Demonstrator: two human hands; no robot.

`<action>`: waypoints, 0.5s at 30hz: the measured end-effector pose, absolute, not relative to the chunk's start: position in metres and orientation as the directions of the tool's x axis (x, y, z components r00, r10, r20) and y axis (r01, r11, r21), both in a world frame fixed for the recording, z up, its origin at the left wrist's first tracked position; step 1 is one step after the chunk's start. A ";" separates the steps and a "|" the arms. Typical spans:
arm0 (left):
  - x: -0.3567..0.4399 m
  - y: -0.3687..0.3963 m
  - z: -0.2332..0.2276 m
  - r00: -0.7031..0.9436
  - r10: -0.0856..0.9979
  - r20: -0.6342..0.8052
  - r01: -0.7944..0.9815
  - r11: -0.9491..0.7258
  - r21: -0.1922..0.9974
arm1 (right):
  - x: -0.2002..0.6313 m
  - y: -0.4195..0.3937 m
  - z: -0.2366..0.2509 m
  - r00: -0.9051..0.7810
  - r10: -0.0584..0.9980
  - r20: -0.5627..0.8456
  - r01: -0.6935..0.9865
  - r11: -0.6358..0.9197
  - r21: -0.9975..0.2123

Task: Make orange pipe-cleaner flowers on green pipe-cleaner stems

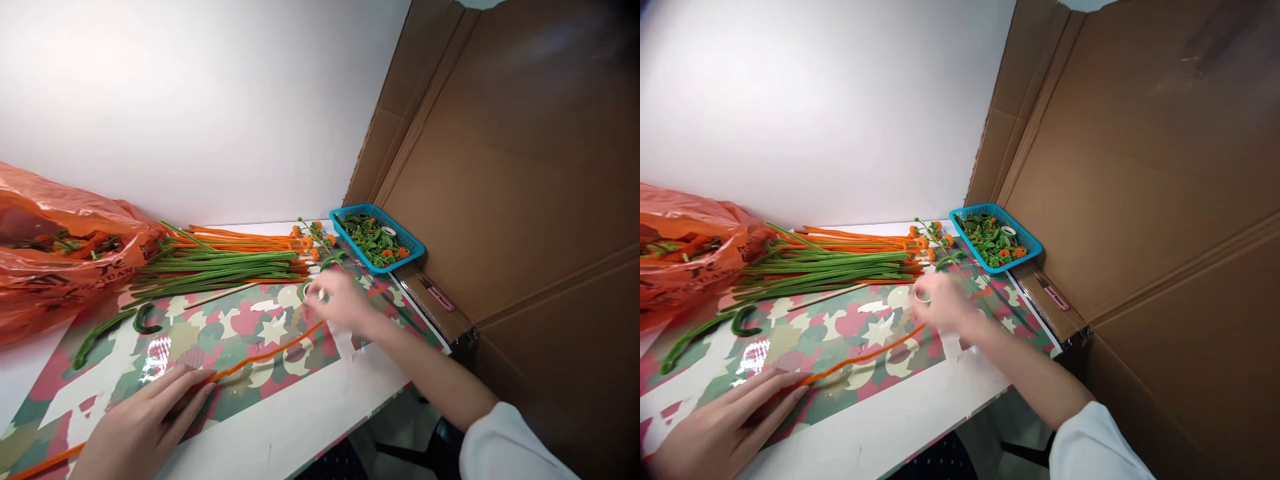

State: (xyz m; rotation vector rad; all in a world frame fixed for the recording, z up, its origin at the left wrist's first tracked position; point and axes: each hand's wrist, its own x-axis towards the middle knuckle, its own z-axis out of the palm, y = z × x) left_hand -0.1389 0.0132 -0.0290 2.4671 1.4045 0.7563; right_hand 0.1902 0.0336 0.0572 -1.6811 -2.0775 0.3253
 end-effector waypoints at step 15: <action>-0.144 0.022 -0.026 0.523 0.696 0.492 0.621 -0.706 0.339 | 0.346 0.180 0.066 0.617 0.745 0.254 0.786 -0.600 -0.147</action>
